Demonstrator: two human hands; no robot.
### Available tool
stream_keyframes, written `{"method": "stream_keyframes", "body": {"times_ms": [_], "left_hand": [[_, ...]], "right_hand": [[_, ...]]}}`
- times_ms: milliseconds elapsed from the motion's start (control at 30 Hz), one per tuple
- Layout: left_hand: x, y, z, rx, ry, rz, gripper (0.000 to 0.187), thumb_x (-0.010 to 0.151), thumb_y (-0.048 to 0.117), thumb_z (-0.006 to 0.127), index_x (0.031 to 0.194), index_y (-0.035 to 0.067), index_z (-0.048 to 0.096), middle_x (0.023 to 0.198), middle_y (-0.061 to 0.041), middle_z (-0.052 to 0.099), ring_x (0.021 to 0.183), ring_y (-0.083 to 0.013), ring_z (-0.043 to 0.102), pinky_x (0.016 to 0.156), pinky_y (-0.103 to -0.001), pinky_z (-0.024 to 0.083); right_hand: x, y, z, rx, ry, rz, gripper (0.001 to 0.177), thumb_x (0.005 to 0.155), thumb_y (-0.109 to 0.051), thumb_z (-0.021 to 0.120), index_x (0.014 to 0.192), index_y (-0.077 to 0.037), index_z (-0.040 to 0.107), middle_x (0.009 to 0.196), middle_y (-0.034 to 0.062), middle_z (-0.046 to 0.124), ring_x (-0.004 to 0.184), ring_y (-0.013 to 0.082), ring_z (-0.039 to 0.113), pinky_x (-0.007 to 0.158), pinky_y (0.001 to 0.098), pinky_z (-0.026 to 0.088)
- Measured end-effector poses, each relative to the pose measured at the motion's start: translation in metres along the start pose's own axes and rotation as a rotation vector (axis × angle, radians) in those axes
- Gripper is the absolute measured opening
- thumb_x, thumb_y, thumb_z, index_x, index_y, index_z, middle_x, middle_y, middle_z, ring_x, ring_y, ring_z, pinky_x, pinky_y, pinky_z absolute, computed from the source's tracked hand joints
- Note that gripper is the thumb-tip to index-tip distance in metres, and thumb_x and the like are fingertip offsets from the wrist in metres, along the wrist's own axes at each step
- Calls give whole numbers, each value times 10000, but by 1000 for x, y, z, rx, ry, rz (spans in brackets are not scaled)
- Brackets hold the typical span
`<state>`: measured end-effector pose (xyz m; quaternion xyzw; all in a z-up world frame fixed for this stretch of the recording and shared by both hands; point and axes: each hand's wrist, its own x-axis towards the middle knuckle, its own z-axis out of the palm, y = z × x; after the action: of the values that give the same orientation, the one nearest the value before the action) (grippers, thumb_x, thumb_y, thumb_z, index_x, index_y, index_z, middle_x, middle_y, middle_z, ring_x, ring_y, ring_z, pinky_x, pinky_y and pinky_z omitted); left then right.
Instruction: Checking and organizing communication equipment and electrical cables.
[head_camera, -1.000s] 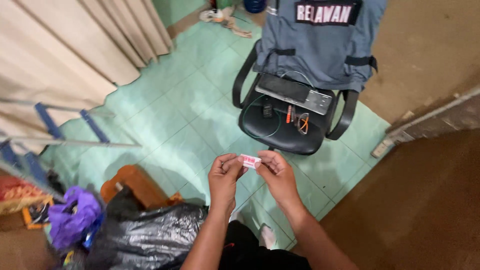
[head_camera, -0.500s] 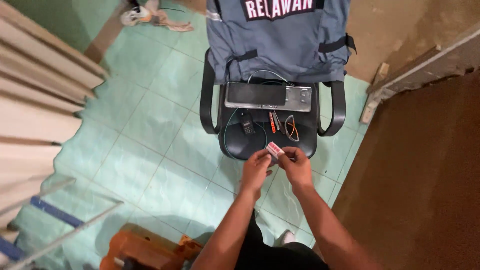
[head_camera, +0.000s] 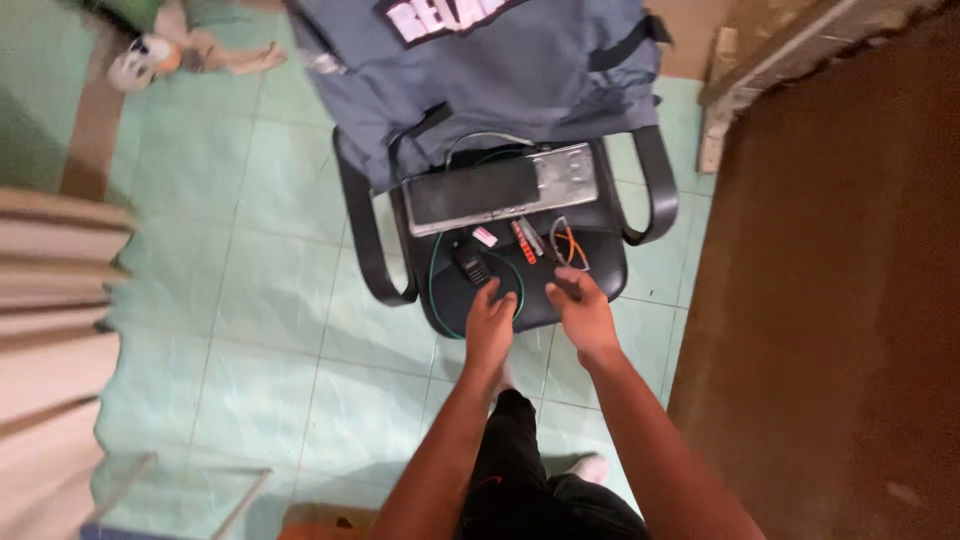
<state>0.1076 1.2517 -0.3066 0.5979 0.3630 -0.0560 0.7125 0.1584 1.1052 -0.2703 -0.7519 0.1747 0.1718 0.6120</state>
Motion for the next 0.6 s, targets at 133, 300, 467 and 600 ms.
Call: {"method": "stream_keyframes", "body": {"times_ms": [133, 300, 467, 600], "left_hand": [[-9, -13, 30, 28, -97, 50, 497, 957, 218, 662, 1386, -10, 558, 1277, -130, 691, 1161, -196, 663, 995, -312, 505], [-63, 27, 107, 179, -372, 63, 474, 969, 251, 634, 1374, 11, 580, 1321, -109, 677, 1220, -184, 646, 1025, -312, 488], [-140, 69, 193, 454, -650, 293, 431, 941, 260, 651, 1311, 38, 639, 1274, -124, 709, 1187, -236, 659, 996, -347, 501], [-201, 59, 248, 642, -838, 760, 371, 935, 229, 672, 1250, 33, 672, 1280, -170, 693, 1207, -323, 649, 1014, -397, 497]], "right_hand": [[-26, -17, -44, 132, 109, 61, 381, 918, -193, 722, 1265, -45, 667, 1125, 60, 732, 1038, 152, 656, 894, 290, 520], [-70, -39, -118, 156, 335, 206, 324, 955, -223, 701, 1234, -59, 696, 1041, 76, 735, 932, 168, 582, 781, 334, 466], [-111, -21, -204, 216, 558, -34, 336, 923, -226, 718, 1215, -62, 684, 1131, 69, 741, 1060, 157, 677, 878, 305, 531], [-190, -38, -277, -29, 792, -151, 337, 888, -219, 747, 1184, -72, 687, 1204, 84, 705, 1114, 215, 692, 859, 354, 562]]}}
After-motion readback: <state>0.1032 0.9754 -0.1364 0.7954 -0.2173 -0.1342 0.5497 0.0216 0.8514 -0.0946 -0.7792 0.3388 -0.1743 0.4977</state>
